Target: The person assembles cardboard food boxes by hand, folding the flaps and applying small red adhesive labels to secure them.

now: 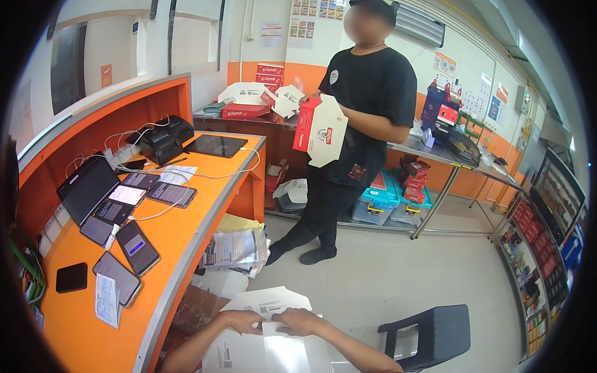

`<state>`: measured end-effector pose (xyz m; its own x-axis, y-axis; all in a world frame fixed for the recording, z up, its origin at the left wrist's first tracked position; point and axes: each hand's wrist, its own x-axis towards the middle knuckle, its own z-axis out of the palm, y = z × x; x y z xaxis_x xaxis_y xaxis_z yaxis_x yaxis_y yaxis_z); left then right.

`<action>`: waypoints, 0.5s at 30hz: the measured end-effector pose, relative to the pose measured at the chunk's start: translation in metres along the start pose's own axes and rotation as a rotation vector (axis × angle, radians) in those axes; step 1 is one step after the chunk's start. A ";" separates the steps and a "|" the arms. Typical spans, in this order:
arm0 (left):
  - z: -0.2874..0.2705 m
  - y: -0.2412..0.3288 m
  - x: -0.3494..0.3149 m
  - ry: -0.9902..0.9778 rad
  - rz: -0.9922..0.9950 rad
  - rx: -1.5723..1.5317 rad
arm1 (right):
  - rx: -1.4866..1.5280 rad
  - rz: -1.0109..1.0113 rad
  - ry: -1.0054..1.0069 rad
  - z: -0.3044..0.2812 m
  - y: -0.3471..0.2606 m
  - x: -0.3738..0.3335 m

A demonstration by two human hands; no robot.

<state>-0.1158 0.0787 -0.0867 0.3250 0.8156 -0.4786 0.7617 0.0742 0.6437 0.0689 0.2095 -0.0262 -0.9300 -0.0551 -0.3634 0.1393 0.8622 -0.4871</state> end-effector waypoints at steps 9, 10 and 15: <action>0.011 0.007 -0.004 0.087 -0.055 0.092 | -0.092 0.059 -0.032 0.007 -0.009 0.002; 0.016 0.005 -0.002 0.110 -0.093 0.119 | -0.094 0.049 -0.002 0.011 -0.008 0.002; 0.038 0.053 -0.017 0.310 -0.335 0.119 | -0.110 0.043 0.084 0.023 -0.004 -0.004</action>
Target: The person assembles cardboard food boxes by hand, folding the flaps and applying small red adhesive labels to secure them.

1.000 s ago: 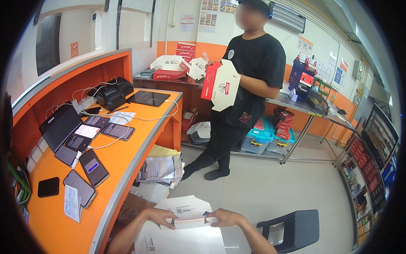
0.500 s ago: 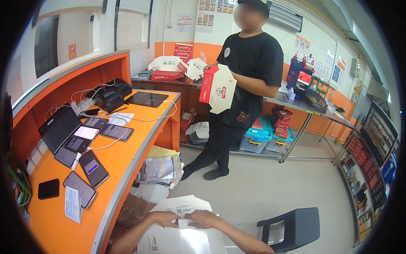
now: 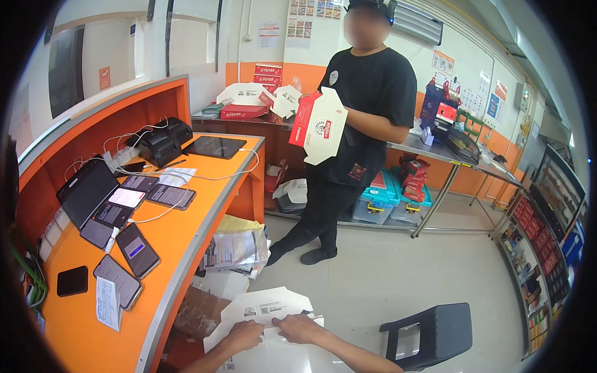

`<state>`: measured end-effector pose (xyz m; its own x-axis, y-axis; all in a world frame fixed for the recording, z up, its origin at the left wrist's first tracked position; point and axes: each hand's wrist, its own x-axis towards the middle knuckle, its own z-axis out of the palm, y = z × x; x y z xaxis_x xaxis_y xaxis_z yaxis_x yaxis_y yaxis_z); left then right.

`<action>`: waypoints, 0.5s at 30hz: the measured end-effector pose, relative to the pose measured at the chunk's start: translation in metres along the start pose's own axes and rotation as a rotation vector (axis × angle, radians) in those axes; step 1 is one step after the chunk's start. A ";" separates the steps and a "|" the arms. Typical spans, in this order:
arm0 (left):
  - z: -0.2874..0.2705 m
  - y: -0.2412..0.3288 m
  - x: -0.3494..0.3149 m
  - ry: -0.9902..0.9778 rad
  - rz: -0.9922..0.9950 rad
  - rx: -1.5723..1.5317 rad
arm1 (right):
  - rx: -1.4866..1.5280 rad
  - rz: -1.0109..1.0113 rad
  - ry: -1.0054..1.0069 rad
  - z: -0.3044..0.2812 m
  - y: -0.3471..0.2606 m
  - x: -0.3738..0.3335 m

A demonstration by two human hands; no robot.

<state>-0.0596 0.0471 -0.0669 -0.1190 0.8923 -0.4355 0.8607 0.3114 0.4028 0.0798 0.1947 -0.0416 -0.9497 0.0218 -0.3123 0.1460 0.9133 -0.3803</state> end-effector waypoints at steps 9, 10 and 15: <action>-0.001 -0.015 -0.005 0.016 0.038 -0.054 | 0.000 -0.003 -0.005 -0.014 -0.017 -0.002; 0.002 -0.011 -0.006 0.052 0.030 -0.045 | 0.001 0.000 0.004 -0.012 -0.014 -0.002; 0.029 0.012 -0.025 0.289 -0.054 0.040 | 0.010 -0.008 0.026 -0.005 -0.011 -0.003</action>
<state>-0.0320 0.0189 -0.0745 -0.2963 0.9327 -0.2055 0.8675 0.3528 0.3508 0.0797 0.1866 -0.0323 -0.9576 0.0252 -0.2869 0.1413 0.9092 -0.3916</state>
